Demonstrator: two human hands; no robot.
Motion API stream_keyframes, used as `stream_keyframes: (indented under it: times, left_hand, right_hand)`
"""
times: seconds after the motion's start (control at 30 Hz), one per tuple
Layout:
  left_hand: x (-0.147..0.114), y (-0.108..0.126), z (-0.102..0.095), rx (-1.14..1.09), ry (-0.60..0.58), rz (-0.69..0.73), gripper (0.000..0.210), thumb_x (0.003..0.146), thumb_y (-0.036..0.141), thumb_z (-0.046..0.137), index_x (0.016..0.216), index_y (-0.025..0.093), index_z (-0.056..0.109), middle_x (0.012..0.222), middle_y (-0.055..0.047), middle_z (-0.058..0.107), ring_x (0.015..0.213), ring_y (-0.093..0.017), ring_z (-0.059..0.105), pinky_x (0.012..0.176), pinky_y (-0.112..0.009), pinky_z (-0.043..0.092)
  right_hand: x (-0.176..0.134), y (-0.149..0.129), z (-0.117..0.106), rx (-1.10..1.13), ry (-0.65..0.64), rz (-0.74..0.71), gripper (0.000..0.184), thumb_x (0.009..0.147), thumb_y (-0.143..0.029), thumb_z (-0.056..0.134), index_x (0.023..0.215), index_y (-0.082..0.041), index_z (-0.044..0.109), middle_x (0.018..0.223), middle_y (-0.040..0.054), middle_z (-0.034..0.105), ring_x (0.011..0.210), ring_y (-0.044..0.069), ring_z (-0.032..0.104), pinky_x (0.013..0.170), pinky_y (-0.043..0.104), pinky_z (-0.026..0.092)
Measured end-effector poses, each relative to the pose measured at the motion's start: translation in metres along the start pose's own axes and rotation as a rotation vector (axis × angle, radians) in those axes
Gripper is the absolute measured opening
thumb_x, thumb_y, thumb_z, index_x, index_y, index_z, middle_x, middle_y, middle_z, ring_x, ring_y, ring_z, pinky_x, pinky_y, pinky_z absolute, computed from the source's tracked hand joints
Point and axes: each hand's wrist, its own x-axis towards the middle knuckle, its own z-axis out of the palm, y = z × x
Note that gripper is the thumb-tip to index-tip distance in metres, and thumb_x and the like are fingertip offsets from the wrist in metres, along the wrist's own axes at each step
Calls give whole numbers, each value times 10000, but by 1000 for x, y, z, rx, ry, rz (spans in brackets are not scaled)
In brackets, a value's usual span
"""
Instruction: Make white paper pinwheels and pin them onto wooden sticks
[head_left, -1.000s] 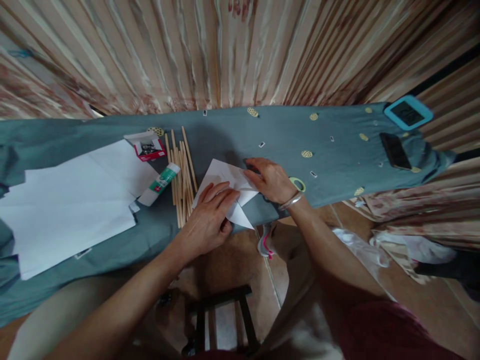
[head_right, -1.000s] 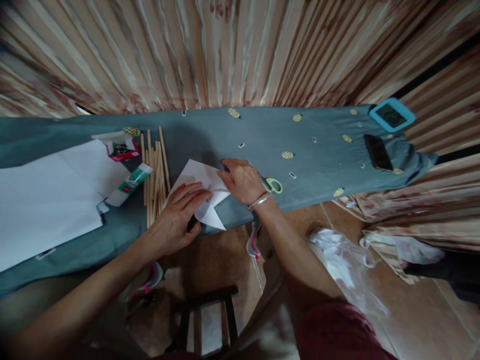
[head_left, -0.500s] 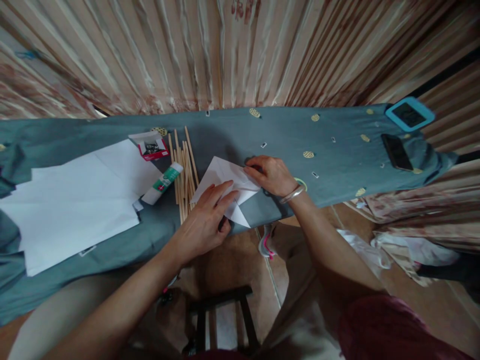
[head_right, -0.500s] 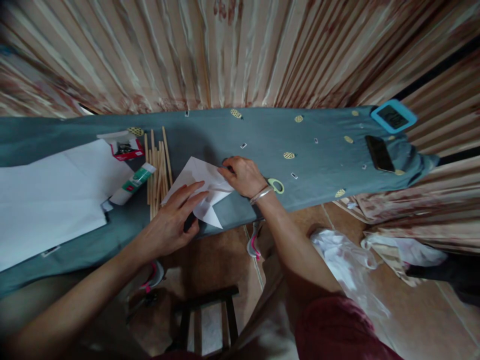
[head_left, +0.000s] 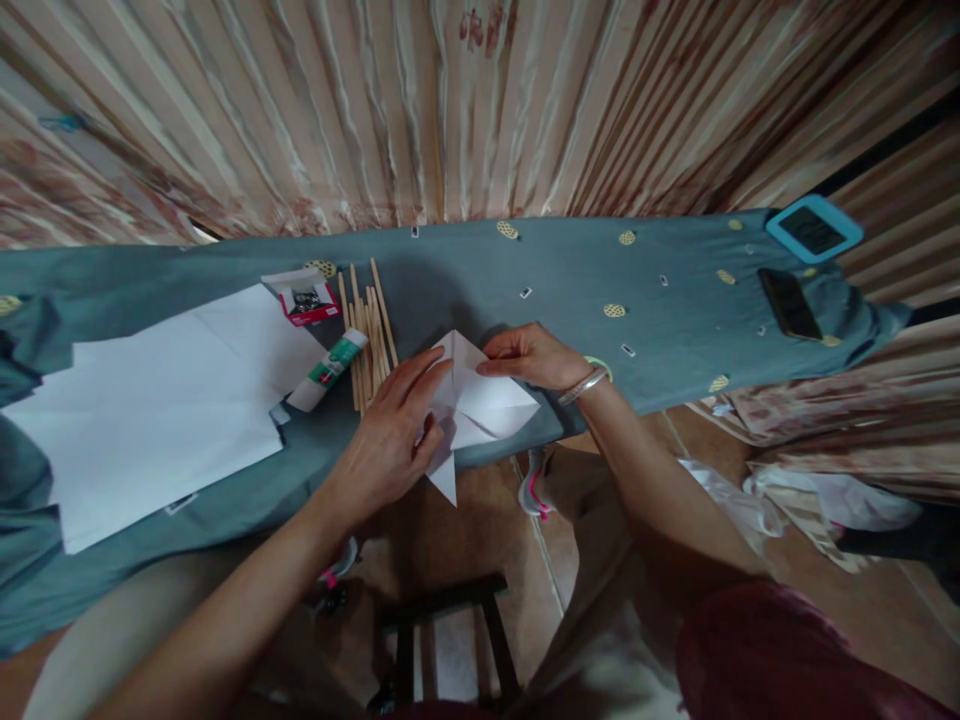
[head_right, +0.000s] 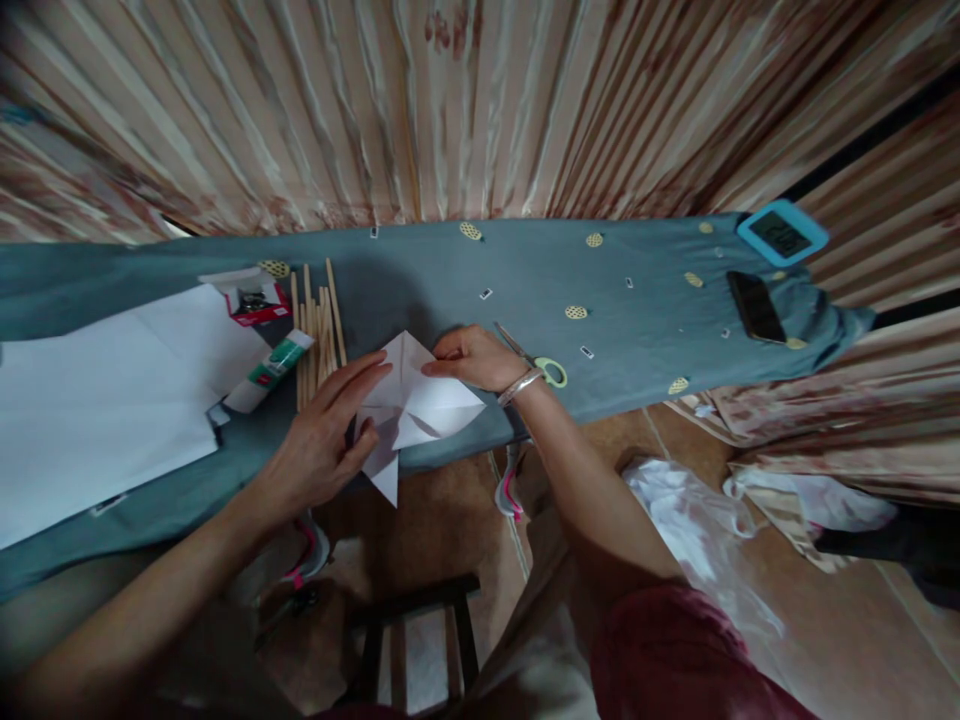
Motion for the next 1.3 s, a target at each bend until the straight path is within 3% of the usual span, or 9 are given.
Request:
stream_keyframes:
  times: [0.1,0.33,0.5,0.67,0.77,0.87,0.93,1.03,1.3]
  left_hand:
    - [2,-1,-5,21,56,1,531,861,114,431,1385,163,357,1442,-150,406,1339,-257,395,1110,-478,357]
    - [5,-2,-11,57,140,44,531,863,97,437,1382,183,360,1454,-144,390,1344,-266,392,1113,-485,357]
    - [5,-3,-9,70,117,37,513,873,88,413,1374,193,376,1436,-135,418,1327,-260,416,1097,-483,381]
    - [6,-6,-4,75,93,49,489,872,59,397,1347,173,421,1374,-132,488,1277,-250,464,1078,-467,409]
    - [7,-7,-1,73,65,58,485,870,56,403,1342,165,429,1365,-133,501,1267,-249,472,1075,-465,413]
    - [8,-7,2,69,49,63,472,870,55,409,1332,147,442,1369,-140,502,1274,-248,463,1083,-455,407]
    - [8,-7,2,70,46,54,470,869,52,409,1329,138,447,1368,-142,503,1278,-246,458,1089,-453,401]
    - [8,-9,1,74,46,33,486,867,52,408,1343,147,438,1368,-132,503,1275,-245,459,1087,-460,401]
    - [7,-9,2,52,36,42,472,871,66,409,1328,173,459,1355,-114,510,1260,-251,467,1068,-479,412]
  right_hand:
    - [-6,1,-1,190,33,34,268,671,-388,729,641,-154,604,508,-78,505,421,45,383,405,183,271]
    - [-45,11,-3,651,441,150,333,532,-360,860,639,-155,621,468,-73,550,392,34,468,338,127,341]
    - [-73,13,36,869,349,295,370,533,-394,866,735,-158,665,647,-2,699,586,94,667,499,151,525]
    - [-99,16,43,343,96,205,297,795,-438,667,730,-148,675,642,24,691,502,93,595,426,190,426]
    - [-114,13,30,-236,110,57,235,858,-295,623,668,-166,671,540,-7,617,472,102,542,462,225,384]
    - [-123,4,27,-616,214,-106,131,845,-268,653,783,-159,690,629,28,656,550,159,596,529,280,456]
    - [-124,0,35,-734,292,-279,234,834,-286,671,997,-119,672,881,110,714,793,241,658,691,359,537]
    - [-120,-1,55,-856,308,-473,392,867,-270,618,1207,-80,573,1270,201,603,1141,321,561,915,484,508]
    - [-103,18,74,-917,338,-600,205,921,-145,500,1071,-99,631,1169,165,666,1062,256,615,928,445,528]
